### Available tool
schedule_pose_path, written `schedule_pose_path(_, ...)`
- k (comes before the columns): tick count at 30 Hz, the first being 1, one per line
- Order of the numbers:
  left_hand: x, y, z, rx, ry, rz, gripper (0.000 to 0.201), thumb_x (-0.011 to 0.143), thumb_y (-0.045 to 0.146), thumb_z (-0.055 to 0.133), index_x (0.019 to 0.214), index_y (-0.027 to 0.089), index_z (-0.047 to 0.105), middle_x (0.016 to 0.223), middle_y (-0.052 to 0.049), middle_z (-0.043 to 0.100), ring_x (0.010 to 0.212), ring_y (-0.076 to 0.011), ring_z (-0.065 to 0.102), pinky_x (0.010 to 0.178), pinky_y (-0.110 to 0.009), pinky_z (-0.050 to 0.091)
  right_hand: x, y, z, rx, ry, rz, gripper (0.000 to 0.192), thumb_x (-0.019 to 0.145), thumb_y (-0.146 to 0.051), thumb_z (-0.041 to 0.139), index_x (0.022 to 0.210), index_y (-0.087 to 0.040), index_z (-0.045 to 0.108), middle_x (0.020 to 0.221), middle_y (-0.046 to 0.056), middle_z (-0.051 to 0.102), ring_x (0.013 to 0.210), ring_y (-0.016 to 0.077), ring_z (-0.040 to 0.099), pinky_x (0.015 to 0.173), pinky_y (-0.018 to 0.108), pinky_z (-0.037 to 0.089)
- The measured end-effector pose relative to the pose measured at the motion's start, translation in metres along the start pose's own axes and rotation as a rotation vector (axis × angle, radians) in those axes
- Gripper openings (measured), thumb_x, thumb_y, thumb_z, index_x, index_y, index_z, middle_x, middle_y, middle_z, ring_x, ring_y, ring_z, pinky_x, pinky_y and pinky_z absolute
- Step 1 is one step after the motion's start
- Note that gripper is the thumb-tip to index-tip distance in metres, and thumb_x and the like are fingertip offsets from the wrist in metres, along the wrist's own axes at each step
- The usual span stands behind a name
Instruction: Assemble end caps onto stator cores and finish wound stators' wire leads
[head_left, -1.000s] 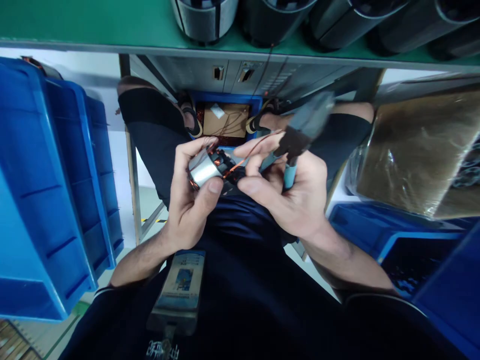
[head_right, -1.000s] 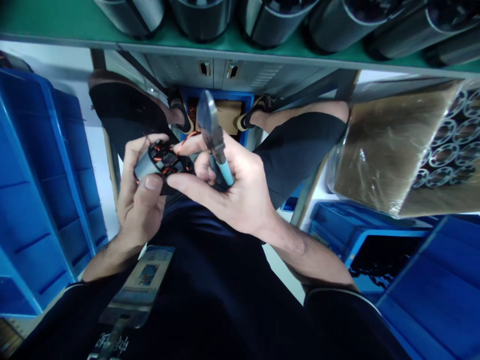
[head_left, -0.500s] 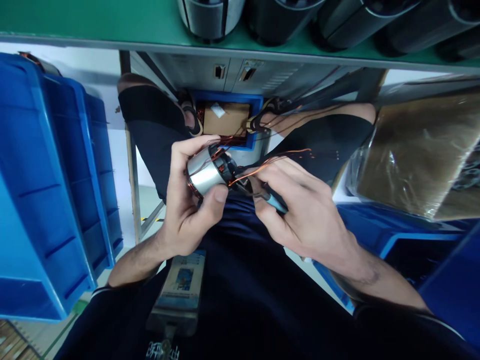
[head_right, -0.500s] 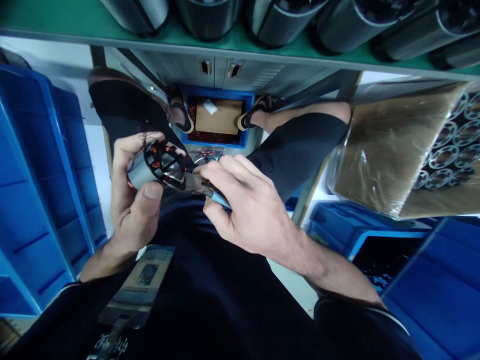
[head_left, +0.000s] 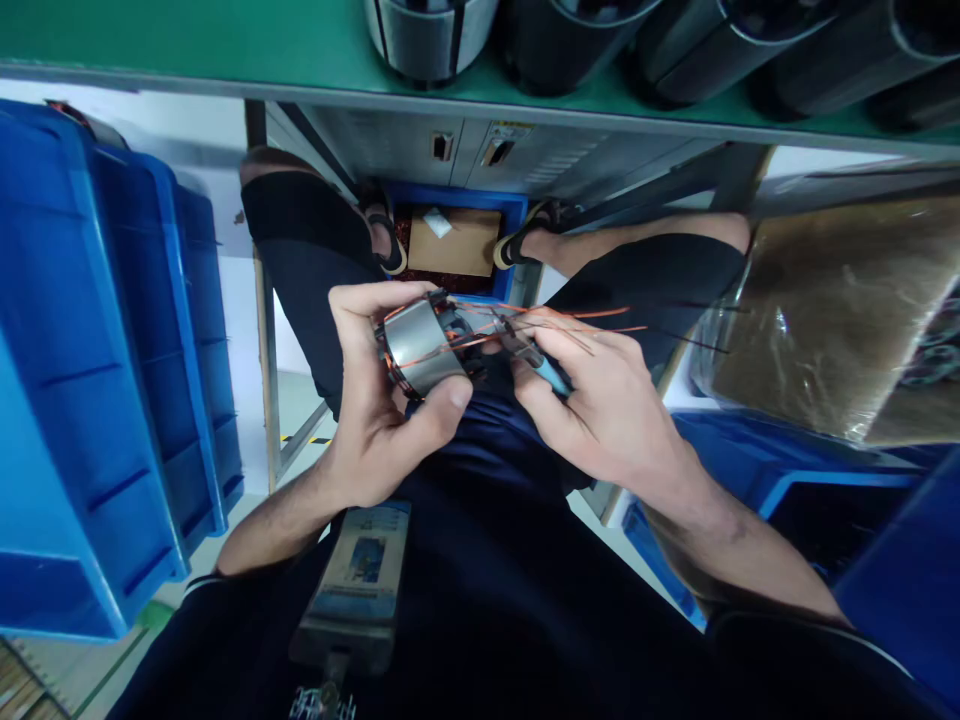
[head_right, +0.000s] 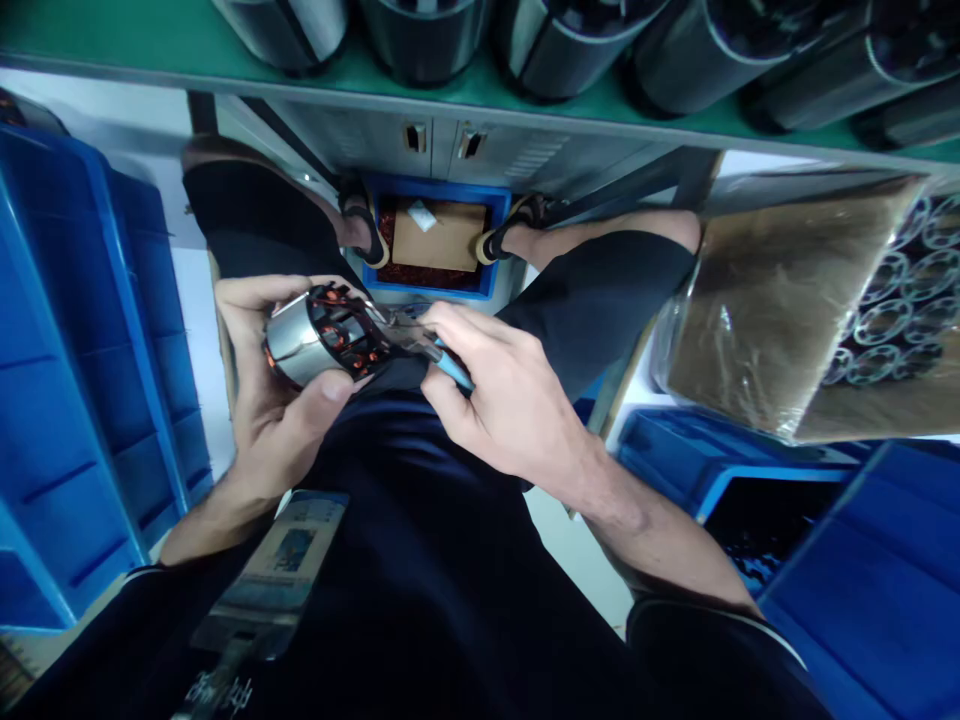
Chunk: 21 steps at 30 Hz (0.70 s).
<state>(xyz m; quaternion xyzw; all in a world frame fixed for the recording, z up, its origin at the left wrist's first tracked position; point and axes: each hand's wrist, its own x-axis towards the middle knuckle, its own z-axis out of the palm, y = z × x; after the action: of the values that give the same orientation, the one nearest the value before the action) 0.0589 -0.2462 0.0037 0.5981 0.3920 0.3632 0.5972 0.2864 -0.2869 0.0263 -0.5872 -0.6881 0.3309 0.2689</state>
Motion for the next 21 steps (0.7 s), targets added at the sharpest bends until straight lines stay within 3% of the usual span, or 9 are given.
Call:
schedule_pose_path(3, 0.002, -0.001, -0.001, 0.01, -0.005, 0.099, 0.057, 0.104, 0.045, 0.083, 0.154, 0.036, 0.057, 0.145, -0.015, 0.061, 0.13, -0.0383, 0.069, 0.102, -0.066, 0.067, -0.001, 0.002, 0.0, -0.103, -0.006, -0.01, 0.016, 0.108, -0.02, 0.055, 0.117, -0.025, 0.068, 0.104, 0.009, 0.075, 0.097, 0.0307, 0.072, 0.092, 0.049, 0.064)
schedule_pose_path(6, 0.004, 0.003, 0.001, 0.052, -0.036, 0.118, 0.054, 0.102, 0.043, 0.083, 0.15, 0.037, 0.058, 0.143, -0.015, 0.057, 0.134, -0.0404, 0.065, 0.109, -0.074, 0.062, -0.003, 0.0, -0.002, -0.141, 0.001, 0.002, 0.019, 0.11, -0.027, 0.053, 0.122, -0.024, 0.068, 0.106, 0.011, 0.072, 0.097, 0.033, 0.067, 0.089, 0.053, 0.059)
schedule_pose_path(11, 0.006, 0.006, 0.008, 0.097, -0.022, 0.185, 0.053, 0.102, 0.039, 0.084, 0.146, 0.034, 0.056, 0.137, -0.012, 0.054, 0.133, -0.0354, 0.061, 0.105, -0.061, 0.063, -0.004, -0.005, -0.005, -0.197, 0.022, -0.02, 0.028, 0.11, -0.03, 0.053, 0.133, -0.024, 0.068, 0.111, 0.011, 0.074, 0.099, 0.0329, 0.067, 0.087, 0.051, 0.057)
schedule_pose_path(14, 0.006, 0.002, 0.008, 0.079, -0.028, 0.231, 0.059, 0.095, 0.033, 0.089, 0.145, 0.029, 0.057, 0.135, -0.011, 0.055, 0.133, -0.0328, 0.06, 0.104, -0.052, 0.063, -0.006, -0.006, -0.005, -0.16, 0.029, -0.021, 0.016, 0.107, -0.024, 0.056, 0.117, -0.024, 0.068, 0.098, 0.006, 0.071, 0.089, 0.0277, 0.067, 0.081, 0.044, 0.057)
schedule_pose_path(17, 0.005, 0.001, 0.006, -0.013, -0.098, 0.155, 0.058, 0.094, 0.032, 0.092, 0.14, 0.028, 0.058, 0.135, -0.011, 0.057, 0.131, -0.0305, 0.061, 0.105, -0.047, 0.061, -0.008, -0.006, -0.001, -0.035, 0.029, -0.027, 0.014, 0.103, -0.013, 0.055, 0.103, -0.026, 0.062, 0.092, 0.002, 0.072, 0.081, 0.0211, 0.071, 0.081, 0.036, 0.062)
schedule_pose_path(19, 0.004, 0.004, 0.006, -0.168, -0.128, 0.026, 0.044, 0.102, 0.043, 0.087, 0.134, 0.029, 0.06, 0.133, -0.01, 0.059, 0.126, -0.0289, 0.063, 0.105, -0.046, 0.06, -0.008, -0.007, 0.001, -0.013, 0.023, -0.036, 0.017, 0.101, -0.011, 0.054, 0.103, -0.026, 0.062, 0.094, 0.002, 0.076, 0.08, 0.0198, 0.073, 0.083, 0.033, 0.063)
schedule_pose_path(21, 0.003, 0.008, 0.01, -0.356, -0.07, -0.148, 0.029, 0.113, 0.054, 0.074, 0.123, 0.028, 0.063, 0.129, -0.008, 0.062, 0.117, -0.0251, 0.064, 0.102, -0.042, 0.059, -0.007, -0.008, 0.003, -0.037, 0.011, -0.03, 0.017, 0.101, -0.011, 0.055, 0.102, -0.026, 0.062, 0.092, 0.002, 0.077, 0.077, 0.0196, 0.072, 0.08, 0.033, 0.062)
